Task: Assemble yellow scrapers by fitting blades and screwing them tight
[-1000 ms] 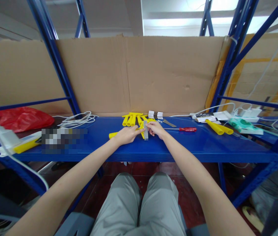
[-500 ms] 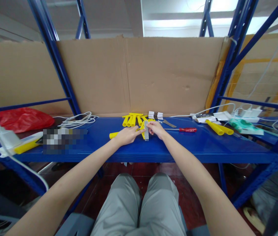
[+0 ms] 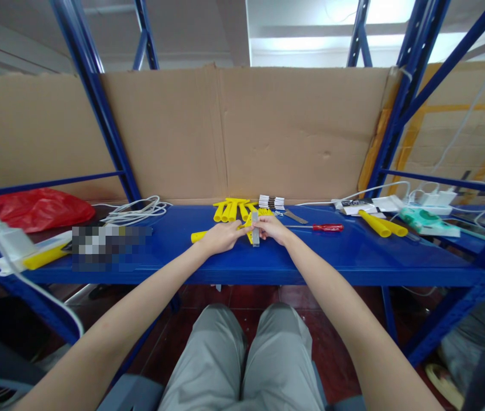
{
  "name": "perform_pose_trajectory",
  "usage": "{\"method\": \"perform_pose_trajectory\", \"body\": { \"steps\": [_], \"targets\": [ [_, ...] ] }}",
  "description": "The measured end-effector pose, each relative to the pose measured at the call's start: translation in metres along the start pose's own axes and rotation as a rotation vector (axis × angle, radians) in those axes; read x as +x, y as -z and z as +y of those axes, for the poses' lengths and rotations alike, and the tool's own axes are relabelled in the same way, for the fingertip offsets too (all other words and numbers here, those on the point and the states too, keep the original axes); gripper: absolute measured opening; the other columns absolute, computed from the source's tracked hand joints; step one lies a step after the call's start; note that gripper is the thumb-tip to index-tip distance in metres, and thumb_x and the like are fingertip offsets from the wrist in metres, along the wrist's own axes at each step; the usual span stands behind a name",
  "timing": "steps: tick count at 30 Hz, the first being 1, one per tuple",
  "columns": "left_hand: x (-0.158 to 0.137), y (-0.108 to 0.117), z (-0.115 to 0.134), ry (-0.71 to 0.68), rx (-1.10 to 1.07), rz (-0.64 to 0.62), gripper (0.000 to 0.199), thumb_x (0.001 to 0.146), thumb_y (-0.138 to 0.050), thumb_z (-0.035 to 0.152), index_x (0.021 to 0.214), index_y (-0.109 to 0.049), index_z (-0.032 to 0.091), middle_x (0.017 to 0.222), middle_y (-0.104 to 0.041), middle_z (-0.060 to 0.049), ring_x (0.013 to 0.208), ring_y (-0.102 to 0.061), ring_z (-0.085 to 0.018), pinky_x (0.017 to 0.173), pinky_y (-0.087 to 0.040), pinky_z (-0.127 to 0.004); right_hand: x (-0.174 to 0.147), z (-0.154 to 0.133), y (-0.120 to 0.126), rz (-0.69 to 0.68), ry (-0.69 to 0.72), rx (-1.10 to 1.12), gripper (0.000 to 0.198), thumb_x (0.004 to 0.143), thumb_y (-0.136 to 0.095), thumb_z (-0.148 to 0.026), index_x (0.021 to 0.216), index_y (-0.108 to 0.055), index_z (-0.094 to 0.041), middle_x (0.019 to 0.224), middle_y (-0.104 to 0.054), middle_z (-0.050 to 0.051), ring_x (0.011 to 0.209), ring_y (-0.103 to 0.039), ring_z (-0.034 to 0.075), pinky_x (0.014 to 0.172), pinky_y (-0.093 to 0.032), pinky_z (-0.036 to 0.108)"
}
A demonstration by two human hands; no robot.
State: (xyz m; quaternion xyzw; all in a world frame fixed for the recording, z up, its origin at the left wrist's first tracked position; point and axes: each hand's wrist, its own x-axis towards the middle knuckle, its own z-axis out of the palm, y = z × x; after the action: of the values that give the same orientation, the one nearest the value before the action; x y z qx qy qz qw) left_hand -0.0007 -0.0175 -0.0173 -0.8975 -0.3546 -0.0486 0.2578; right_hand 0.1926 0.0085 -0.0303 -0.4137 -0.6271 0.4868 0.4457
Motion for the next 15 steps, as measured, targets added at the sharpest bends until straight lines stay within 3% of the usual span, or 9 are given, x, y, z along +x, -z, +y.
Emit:
{"method": "perform_pose_trajectory", "body": {
  "steps": [8,15],
  "targets": [
    [0.014,0.005,0.002,0.069,-0.191,0.017,0.044,0.097,-0.035,0.025,0.137,-0.049,0.033,0.108,-0.060,-0.007,0.098,-0.062,-0.021,0.079,-0.049,-0.030,-0.001,-0.005,-0.001,0.110,-0.087,0.006,0.019,0.076,-0.060,-0.020,0.060,-0.051,-0.017,0.042,-0.043,-0.006,0.036,-0.034,0.005,0.037,-0.024,0.017],
    [0.025,0.002,0.002,0.112,-0.343,-0.010,0.040,0.096,-0.041,0.028,0.133,-0.055,0.034,0.108,-0.061,-0.005,0.100,-0.061,-0.020,0.083,-0.047,-0.028,-0.003,-0.007,0.000,0.124,-0.179,0.035,0.022,0.078,-0.060,-0.019,0.060,-0.047,-0.018,0.040,-0.036,-0.008,0.034,-0.028,0.004,0.035,-0.020,0.016]
  ]
}}
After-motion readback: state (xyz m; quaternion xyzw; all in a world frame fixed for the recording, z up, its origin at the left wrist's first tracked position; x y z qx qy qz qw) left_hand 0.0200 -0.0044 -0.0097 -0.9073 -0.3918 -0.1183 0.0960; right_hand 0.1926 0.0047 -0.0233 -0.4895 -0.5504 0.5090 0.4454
